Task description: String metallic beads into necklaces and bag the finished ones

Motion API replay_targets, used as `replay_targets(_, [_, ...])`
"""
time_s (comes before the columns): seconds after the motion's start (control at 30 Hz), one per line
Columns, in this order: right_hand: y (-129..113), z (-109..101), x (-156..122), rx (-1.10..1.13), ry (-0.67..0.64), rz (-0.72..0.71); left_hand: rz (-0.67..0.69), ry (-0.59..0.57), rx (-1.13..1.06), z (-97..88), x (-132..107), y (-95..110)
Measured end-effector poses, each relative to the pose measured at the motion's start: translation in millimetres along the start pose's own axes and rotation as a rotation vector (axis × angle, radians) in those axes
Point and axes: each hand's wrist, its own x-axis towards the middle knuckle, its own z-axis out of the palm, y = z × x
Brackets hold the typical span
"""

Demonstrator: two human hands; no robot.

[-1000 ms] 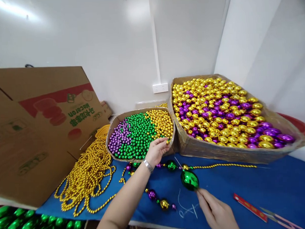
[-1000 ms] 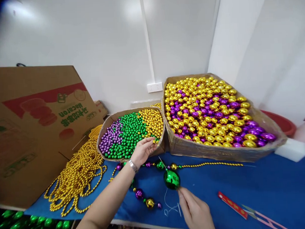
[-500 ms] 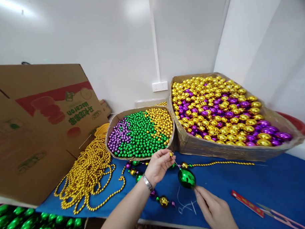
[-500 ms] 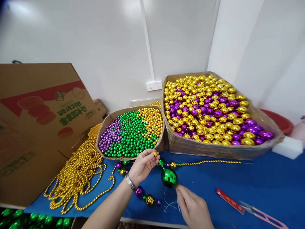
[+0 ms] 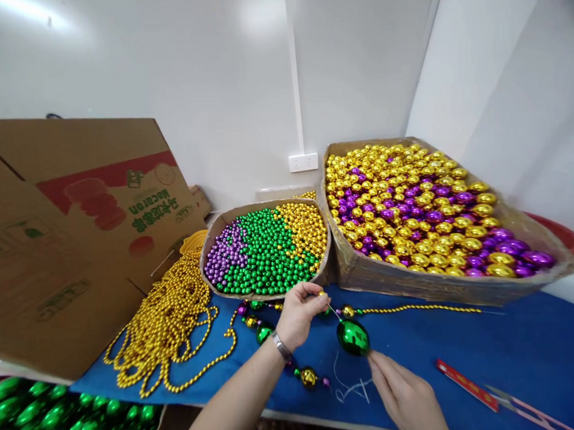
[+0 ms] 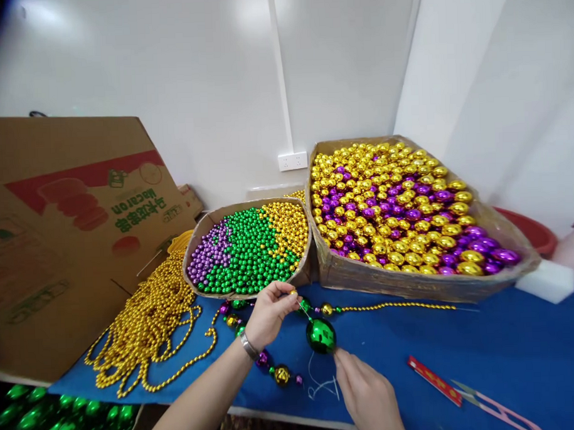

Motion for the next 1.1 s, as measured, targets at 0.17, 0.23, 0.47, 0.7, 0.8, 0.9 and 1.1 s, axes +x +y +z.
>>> replay_targets(0.17, [11.0,23.8,-13.1,-0.038,-0.072,0.056,-0.025,0.030,0.048,-0.9,-7.0,-24.8])
replay_targets(0.23, [15.1,35.6,-19.6,-0.038,-0.109,0.081,-0.096,0.032,0.020,-1.6,-9.9,-36.9])
replay_targets(0.47, [38.7,43.6,-33.2,-0.066,-0.146,0.075,-0.141,0.058,0.189,-6.8,-14.4,-64.8])
replay_targets(0.7, [35.5,28.9,-4.9,-0.030,-0.057,0.063,0.136,-0.066,0.470,3.8,-22.7,-21.2])
replay_targets(0.8, [14.0,30.6,16.3,0.102,-0.047,-0.043,0.217,-0.110,0.484,10.0,-31.4,2.8])
replay_targets(0.9, [0.3,33.9,29.6,0.240,-0.049,-0.112,0.227,-0.141,0.455,7.8,-39.3,15.2])
replay_targets(1.1, [-2.1,33.0,33.0,0.334,-0.110,-0.054,0.138,-0.128,0.451,-18.9,-37.9,29.2])
